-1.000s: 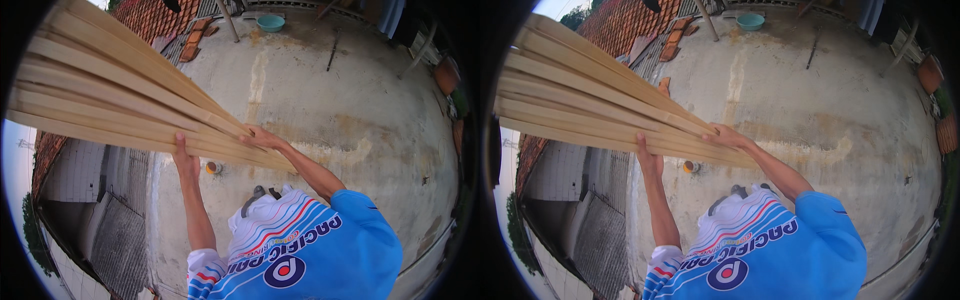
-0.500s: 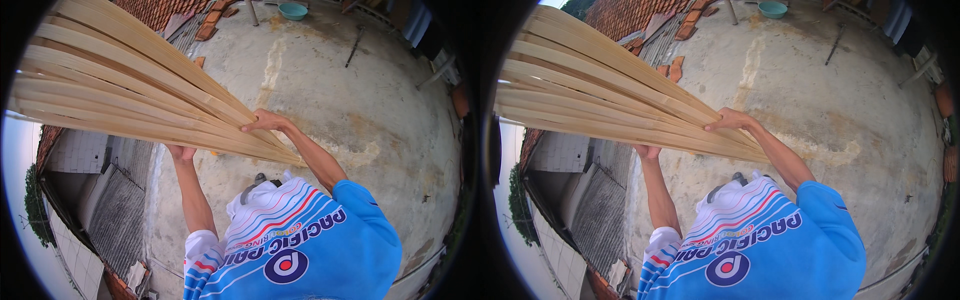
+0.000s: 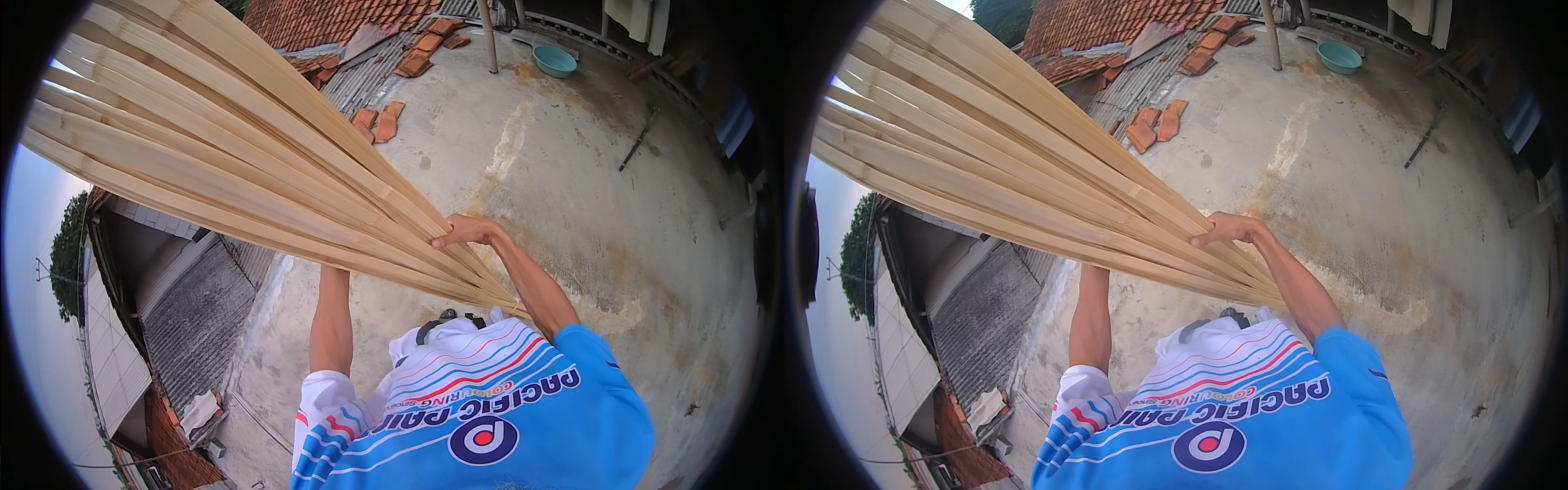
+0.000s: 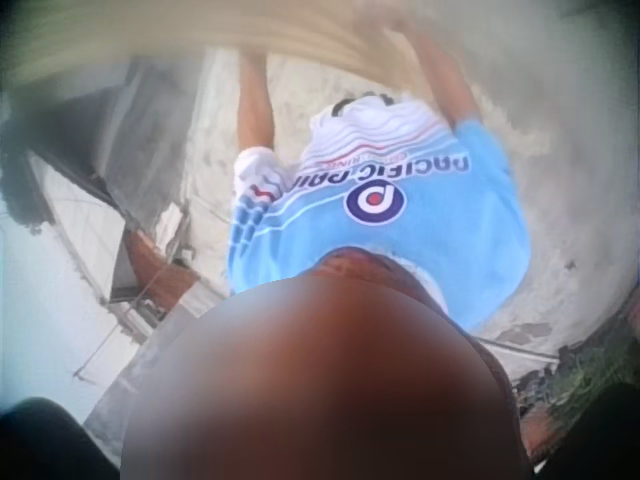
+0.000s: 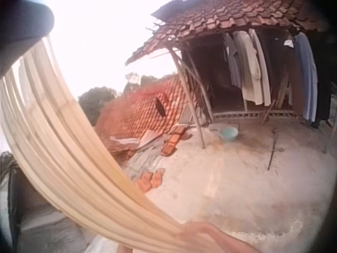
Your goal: The person carries a bundle of long bamboo strips across a rooftop, places them under a shelter, and then works on the ground to split a bamboo strip using a machete. The person handles the strips by hand and uses the machete to split one strip into smaller pieces.
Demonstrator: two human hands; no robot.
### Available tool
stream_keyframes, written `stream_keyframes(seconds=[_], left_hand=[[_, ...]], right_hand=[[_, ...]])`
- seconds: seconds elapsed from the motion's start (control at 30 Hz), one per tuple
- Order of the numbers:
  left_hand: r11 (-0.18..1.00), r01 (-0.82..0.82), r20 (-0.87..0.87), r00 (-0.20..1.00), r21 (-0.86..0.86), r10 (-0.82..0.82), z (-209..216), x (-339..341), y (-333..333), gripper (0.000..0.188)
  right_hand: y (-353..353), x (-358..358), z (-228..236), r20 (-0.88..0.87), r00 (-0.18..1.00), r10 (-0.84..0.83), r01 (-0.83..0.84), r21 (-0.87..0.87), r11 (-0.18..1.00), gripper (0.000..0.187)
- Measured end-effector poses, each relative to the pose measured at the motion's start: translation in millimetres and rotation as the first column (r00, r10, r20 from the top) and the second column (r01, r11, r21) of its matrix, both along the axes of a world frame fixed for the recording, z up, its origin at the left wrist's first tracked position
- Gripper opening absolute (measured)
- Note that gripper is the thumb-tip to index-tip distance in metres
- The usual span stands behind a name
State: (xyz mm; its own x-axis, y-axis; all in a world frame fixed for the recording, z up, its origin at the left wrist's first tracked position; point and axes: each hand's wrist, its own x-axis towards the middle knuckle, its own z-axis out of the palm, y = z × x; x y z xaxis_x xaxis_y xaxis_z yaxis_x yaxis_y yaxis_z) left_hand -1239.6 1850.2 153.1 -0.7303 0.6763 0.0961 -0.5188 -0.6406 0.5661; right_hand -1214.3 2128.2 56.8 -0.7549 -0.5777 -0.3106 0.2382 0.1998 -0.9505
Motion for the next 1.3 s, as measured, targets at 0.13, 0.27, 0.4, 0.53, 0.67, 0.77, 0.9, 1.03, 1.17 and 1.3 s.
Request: stream_keyframes(seconds=[0.13,0.27,0.4,0.53,0.67,0.77,0.9,1.03,1.17,1.3], left_hand=[[0.993,-0.042,0.007,0.999,-0.108,0.043,41,12,28,0.09],[0.986,-0.11,-0.072,0.992,-0.129,0.101,32,18,-11,0.09],[0.988,-0.114,-0.193,0.977,-0.1,0.093,13,6,-24,0.09],[0.948,-0.285,-0.16,0.952,-0.141,0.262,12,10,-54,0.09],[0.939,-0.316,-0.15,0.943,-0.137,0.296,17,12,-74,0.09],[0.938,-0.329,-0.141,0.939,-0.107,0.313,15,15,-92,0.09],[0.936,-0.339,-0.125,0.937,-0.095,0.327,11,19,-114,0.09],[0.949,-0.306,-0.109,0.948,-0.071,0.298,4,10,-120,0.09],[0.951,-0.302,-0.107,0.95,-0.073,0.293,10,16,-133,0.09],[0.968,-0.242,-0.068,0.969,-0.067,0.238,2,9,-127,0.09]], right_hand=[[-22,-11,-2,0.048,0.998,0.033,-0.036,0.049,0.998,0.073],[-61,1,-3,-0.157,0.982,-0.102,0.094,-0.06,0.994,0.084],[-67,6,12,-0.262,0.937,-0.231,0.233,-0.025,0.972,0.088],[-109,1,32,-0.378,0.861,-0.341,0.343,-0.066,0.937,0.073],[-139,-21,64,-0.557,0.703,-0.443,0.454,-0.128,0.882,0.045],[-170,-34,120,-0.647,0.619,-0.446,0.359,-0.272,0.893,0.028],[-224,-50,193,-0.654,0.66,-0.369,0.212,-0.309,0.927,0.027],[-261,-79,229,-0.752,0.593,-0.287,0.139,-0.256,0.957,0.025],[-290,-95,251,-0.858,0.478,-0.19,0.066,-0.181,0.981,0.022],[-282,-107,252,-0.954,0.282,-0.096,-0.02,-0.106,0.994,0.017]])
